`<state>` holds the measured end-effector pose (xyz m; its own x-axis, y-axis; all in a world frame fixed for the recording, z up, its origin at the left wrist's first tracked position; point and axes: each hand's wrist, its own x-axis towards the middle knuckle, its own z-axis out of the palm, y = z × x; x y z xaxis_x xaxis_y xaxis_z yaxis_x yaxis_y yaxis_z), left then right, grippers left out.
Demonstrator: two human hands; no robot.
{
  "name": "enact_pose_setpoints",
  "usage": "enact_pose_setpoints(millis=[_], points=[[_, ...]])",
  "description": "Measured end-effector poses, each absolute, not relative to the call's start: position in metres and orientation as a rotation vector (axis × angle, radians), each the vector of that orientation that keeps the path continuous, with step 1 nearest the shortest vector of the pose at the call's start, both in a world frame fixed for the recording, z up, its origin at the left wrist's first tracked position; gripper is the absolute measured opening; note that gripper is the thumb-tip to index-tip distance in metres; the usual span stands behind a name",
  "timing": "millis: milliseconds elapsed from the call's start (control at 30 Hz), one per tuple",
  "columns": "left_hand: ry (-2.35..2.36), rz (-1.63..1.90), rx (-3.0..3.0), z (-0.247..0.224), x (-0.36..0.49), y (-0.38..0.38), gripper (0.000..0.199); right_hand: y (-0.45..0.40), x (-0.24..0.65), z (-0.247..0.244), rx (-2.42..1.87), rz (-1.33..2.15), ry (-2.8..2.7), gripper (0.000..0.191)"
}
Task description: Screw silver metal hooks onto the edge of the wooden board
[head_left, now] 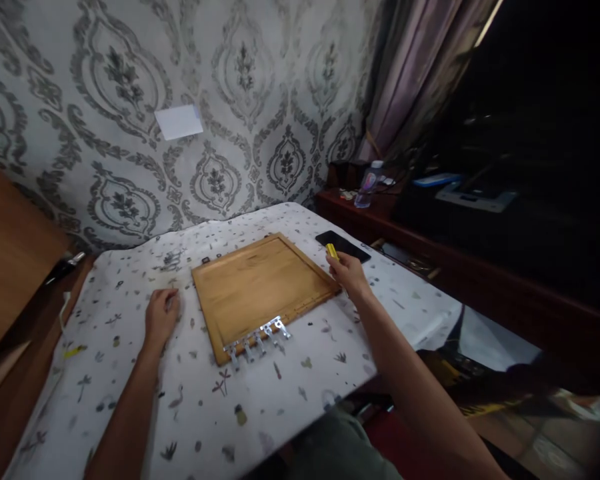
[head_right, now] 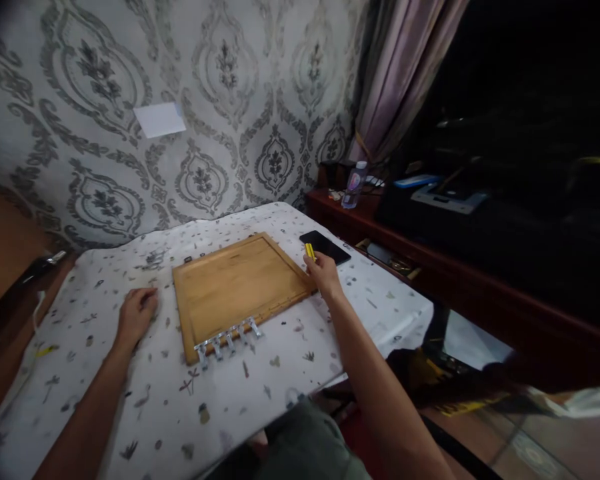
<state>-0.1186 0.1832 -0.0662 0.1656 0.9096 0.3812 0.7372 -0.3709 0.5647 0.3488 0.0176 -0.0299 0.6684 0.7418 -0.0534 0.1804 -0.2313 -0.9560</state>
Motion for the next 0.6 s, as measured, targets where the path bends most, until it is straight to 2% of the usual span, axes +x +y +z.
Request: enact_pose_setpoints(millis=[233,600], points=[[1.667,0.964,2.27,-0.06,-0.112,0.179,0.036,0.013,0.355,-0.019,-2.135,0.31,-1.169,0.041],[1.978,0.818,2.263,-0.034,-0.109,0.207,0.037,-0.012,0.361,-0.024,-2.238,0.16,-1.533,0.051]])
